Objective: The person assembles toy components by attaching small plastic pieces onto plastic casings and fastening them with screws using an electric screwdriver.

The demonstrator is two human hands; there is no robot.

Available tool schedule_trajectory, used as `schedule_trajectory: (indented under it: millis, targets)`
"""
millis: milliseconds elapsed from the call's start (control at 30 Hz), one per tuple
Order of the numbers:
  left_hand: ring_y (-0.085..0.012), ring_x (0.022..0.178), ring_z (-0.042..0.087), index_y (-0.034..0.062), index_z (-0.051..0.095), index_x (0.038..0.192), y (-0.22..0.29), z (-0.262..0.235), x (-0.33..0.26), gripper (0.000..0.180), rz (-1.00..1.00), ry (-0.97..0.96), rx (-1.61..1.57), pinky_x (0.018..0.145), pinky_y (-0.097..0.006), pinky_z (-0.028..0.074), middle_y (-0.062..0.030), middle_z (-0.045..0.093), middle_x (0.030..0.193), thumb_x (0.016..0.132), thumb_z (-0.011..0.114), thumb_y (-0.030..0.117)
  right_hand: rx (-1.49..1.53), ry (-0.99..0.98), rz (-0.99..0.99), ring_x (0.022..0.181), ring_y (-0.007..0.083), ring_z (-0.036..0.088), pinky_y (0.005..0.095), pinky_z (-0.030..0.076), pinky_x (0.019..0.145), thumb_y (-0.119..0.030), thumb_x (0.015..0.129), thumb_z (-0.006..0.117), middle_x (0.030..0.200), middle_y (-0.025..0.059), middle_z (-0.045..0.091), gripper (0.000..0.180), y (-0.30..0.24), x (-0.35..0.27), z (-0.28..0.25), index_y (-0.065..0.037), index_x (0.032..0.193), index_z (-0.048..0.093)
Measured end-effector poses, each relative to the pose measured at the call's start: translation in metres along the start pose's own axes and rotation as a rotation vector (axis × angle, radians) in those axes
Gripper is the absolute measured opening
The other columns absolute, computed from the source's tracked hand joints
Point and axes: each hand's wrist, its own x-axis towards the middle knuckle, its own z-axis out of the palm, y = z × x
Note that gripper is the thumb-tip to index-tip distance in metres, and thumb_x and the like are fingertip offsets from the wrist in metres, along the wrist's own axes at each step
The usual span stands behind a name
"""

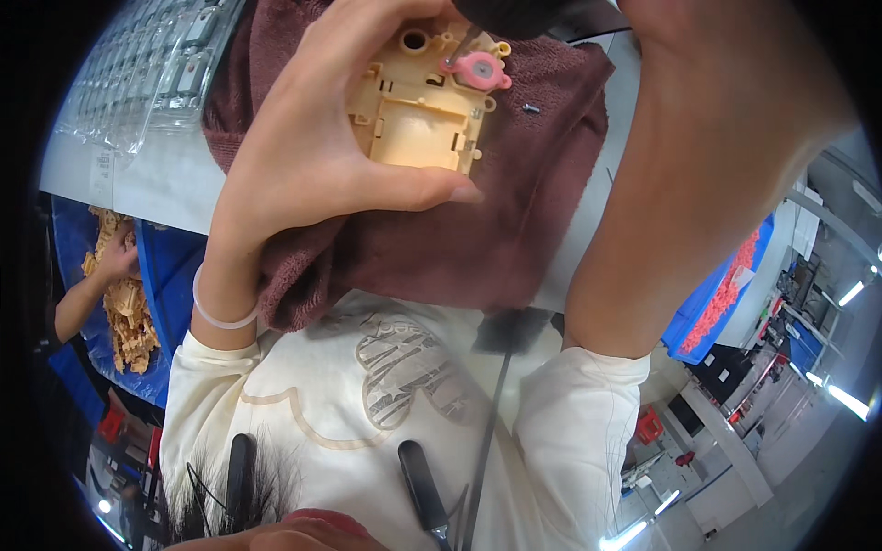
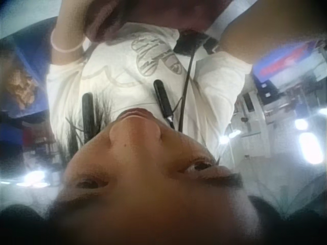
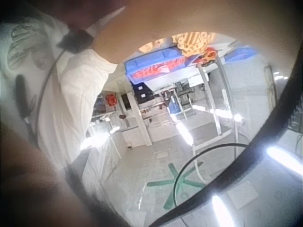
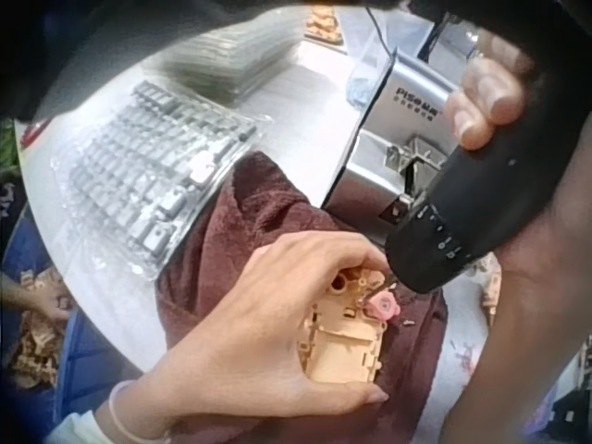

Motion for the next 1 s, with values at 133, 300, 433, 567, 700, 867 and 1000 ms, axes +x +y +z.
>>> schedule_trajectory:
  millis: [133, 300, 433, 567, 700, 867, 1000]
  targets:
    - [-0.0329, 0.12, 0.053, 0.0022, 0.051, 0.127, 0.001, 0.0, 0.002, 0.077, 0.037, -0.007, -0.01, 0.106, -0.043, 0.037, -0.0167, 0.056, 0.124, 0.066, 0.085, 0.033, 0.008, 0.004, -0.006, 0.063, 0.0171, 0.053, 0.0341, 0.048, 0.064, -0.014, 0.078, 0.062, 0.074, 0.0062, 0.05, 0.014, -0.009, -0.001, -0.008, -0.005, 0.081, 0.052]
    - [-0.0343, 0.122, 0.052, 0.0015, 0.05, 0.129, -0.004, 0.005, 0.001, 0.079, 0.029, 0.009, -0.048, 0.107, -0.044, 0.037, -0.0179, 0.055, 0.125, 0.066, 0.085, 0.034, 0.052, -0.003, -0.02, 0.064, 0.0172, 0.053, 0.0344, 0.047, 0.064, -0.014, 0.078, 0.062, 0.074, 0.0062, 0.05, 0.014, -0.012, 0.015, -0.034, -0.005, 0.081, 0.052]
    - [-0.0356, 0.124, 0.05, 0.0004, 0.047, 0.132, -0.007, 0.008, 0.0, 0.083, 0.077, 0.023, -0.031, 0.107, -0.045, 0.036, -0.0194, 0.053, 0.126, 0.067, 0.085, 0.037, 0.065, -0.005, -0.027, 0.064, 0.0173, 0.053, 0.0346, 0.047, 0.065, -0.014, 0.077, 0.062, 0.074, 0.0063, 0.05, 0.014, -0.009, 0.035, -0.056, -0.005, 0.081, 0.052]
    - [-0.0362, 0.125, 0.049, -0.0005, 0.046, 0.133, -0.008, 0.009, -0.001, 0.086, 0.072, 0.011, 0.002, 0.107, -0.046, 0.036, -0.0203, 0.053, 0.127, 0.067, 0.086, 0.038, 0.073, 0.003, -0.033, 0.064, 0.0174, 0.053, 0.0348, 0.047, 0.065, -0.014, 0.077, 0.062, 0.074, 0.0063, 0.05, 0.014, 0.0, 0.052, -0.082, -0.005, 0.081, 0.052]
    - [-0.0364, 0.124, 0.049, -0.0006, 0.045, 0.134, -0.005, 0.012, -0.007, 0.087, 0.11, 0.065, 0.025, 0.106, -0.045, 0.036, -0.0203, 0.052, 0.126, 0.067, 0.086, 0.038, 0.08, 0.016, -0.024, 0.064, 0.0175, 0.053, 0.035, 0.047, 0.065, -0.014, 0.077, 0.061, 0.074, 0.0064, 0.05, 0.014, -0.009, 0.064, -0.107, -0.005, 0.08, 0.051]
    - [-0.0343, 0.123, 0.051, 0.0003, 0.046, 0.133, -0.006, 0.005, 0.0, 0.086, 0.08, 0.035, -0.007, 0.105, -0.045, 0.037, -0.0181, 0.054, 0.125, 0.066, 0.087, 0.037, 0.085, 0.015, -0.031, 0.064, 0.0176, 0.052, 0.0353, 0.047, 0.066, -0.014, 0.076, 0.061, 0.074, 0.0065, 0.049, 0.014, -0.001, 0.067, -0.109, -0.005, 0.08, 0.051]
    - [-0.0325, 0.122, 0.052, 0.0021, 0.05, 0.131, -0.004, 0.005, 0.001, 0.082, 0.077, 0.006, -0.047, 0.105, -0.044, 0.037, -0.016, 0.056, 0.124, 0.065, 0.087, 0.036, 0.082, 0.021, -0.03, 0.064, 0.0177, 0.052, 0.0355, 0.046, 0.066, -0.014, 0.076, 0.061, 0.074, 0.0065, 0.049, 0.014, 0.008, 0.022, -0.034, -0.005, 0.08, 0.051]
